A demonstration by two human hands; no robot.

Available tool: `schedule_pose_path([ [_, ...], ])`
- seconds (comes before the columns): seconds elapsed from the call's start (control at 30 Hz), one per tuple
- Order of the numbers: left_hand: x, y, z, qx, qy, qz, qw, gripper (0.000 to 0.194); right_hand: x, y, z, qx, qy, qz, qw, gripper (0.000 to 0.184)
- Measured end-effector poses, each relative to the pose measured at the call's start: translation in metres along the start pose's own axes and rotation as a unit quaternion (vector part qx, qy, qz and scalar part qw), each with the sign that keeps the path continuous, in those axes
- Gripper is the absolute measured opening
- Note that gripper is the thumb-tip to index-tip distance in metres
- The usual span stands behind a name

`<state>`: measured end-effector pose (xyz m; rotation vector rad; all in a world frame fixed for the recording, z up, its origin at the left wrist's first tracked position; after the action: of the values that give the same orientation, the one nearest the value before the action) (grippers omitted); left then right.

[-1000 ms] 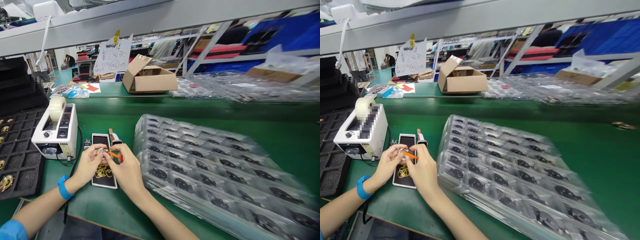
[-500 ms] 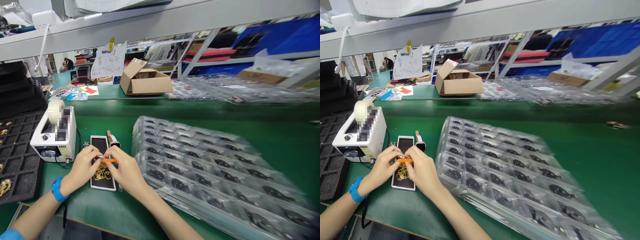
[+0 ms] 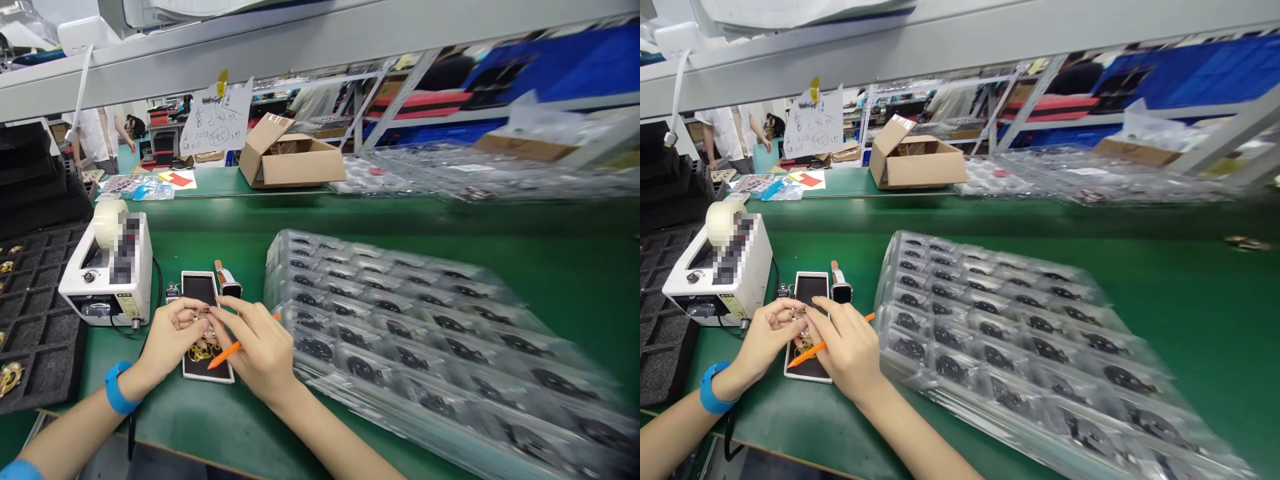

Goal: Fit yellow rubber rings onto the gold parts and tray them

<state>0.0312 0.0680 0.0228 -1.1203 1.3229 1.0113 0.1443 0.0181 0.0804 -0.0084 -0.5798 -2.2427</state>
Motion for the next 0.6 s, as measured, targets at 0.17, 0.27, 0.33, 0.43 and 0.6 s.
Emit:
schedule_pose_path([
  [0.17,-0.002,-0.001,-0.005,-0.016,-0.017,0.016,1.000,0.036,-0.002,-0.003,0.001,0.004,0.008,0.034,0.999,0.014],
  [0.27,-0.003,-0.001,-0.008,-0.023,-0.037,0.043,0.998,0.033,0.000,-0.003,0.000,0.007,0.030,0.030,0.999,0.015],
  [0.33,-0.004,-0.001,-0.009,-0.025,-0.054,0.064,0.996,0.029,0.001,-0.003,0.000,0.012,0.048,0.031,0.998,0.017],
  [0.43,-0.004,0.000,-0.010,-0.028,-0.065,0.079,0.994,0.028,0.002,-0.002,-0.001,0.018,0.079,0.028,0.996,0.018],
  [0.6,-0.008,0.001,-0.012,-0.037,-0.094,0.120,0.988,0.026,0.005,-0.001,-0.001,0.012,0.087,0.018,0.996,0.017],
])
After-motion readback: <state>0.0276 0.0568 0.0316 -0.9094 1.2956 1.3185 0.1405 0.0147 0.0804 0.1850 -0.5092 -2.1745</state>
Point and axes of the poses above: each hand's wrist, its own z-axis towards the middle knuckle, its own y-axis out of the back of the hand, x = y × z, the point moved 8 cm from there along z, towards the middle knuckle, and after that the axes turned 5 degrees about z, right-handed, at the moved point
